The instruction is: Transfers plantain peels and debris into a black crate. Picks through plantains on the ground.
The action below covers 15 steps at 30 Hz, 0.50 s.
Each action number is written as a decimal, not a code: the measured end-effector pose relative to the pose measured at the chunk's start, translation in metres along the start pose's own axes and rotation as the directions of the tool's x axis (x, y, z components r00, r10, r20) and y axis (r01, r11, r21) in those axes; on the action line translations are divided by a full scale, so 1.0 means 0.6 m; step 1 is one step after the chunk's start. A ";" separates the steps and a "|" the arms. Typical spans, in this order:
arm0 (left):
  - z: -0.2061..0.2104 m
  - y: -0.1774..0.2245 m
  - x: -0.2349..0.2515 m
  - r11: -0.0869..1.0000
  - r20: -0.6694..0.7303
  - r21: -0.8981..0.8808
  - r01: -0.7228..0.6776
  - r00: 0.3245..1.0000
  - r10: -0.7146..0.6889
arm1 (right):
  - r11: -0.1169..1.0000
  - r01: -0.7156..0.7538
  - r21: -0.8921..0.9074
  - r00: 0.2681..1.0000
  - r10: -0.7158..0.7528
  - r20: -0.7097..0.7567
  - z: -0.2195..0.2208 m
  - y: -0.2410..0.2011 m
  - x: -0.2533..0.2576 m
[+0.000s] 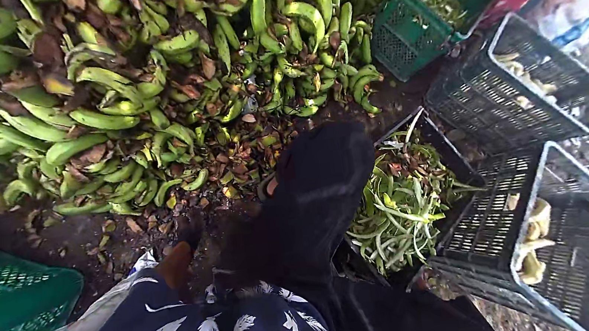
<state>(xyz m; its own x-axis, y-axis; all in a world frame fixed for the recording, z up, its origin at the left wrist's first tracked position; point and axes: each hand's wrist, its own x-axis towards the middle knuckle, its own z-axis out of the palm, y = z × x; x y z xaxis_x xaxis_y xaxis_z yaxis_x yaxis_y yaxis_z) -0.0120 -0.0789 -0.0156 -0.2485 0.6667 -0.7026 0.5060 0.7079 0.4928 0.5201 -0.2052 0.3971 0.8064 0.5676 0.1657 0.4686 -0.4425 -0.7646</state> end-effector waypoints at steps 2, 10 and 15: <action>0.007 0.038 0.005 1.000 -0.019 -0.011 0.011 1.000 -0.012 | 0.997 0.056 0.045 0.984 -0.063 0.165 0.027 0.030 0.044; 0.087 0.057 0.122 0.990 0.116 0.110 -0.093 0.990 0.080 | 0.992 -0.127 -0.021 0.829 0.118 0.547 0.234 0.124 0.129; 0.101 0.174 0.074 0.998 0.102 -0.002 0.058 0.993 -0.058 | 0.913 -0.401 0.071 0.627 0.217 0.748 0.408 0.159 0.186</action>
<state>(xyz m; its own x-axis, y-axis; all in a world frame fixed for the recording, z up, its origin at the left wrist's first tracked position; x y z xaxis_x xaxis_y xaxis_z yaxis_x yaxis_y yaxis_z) 0.0800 0.0103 -0.0263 -0.1914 0.5974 -0.7788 0.4888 0.7460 0.4522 0.5668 -0.0142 0.1900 0.3375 0.7790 -0.5285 0.0787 -0.5828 -0.8088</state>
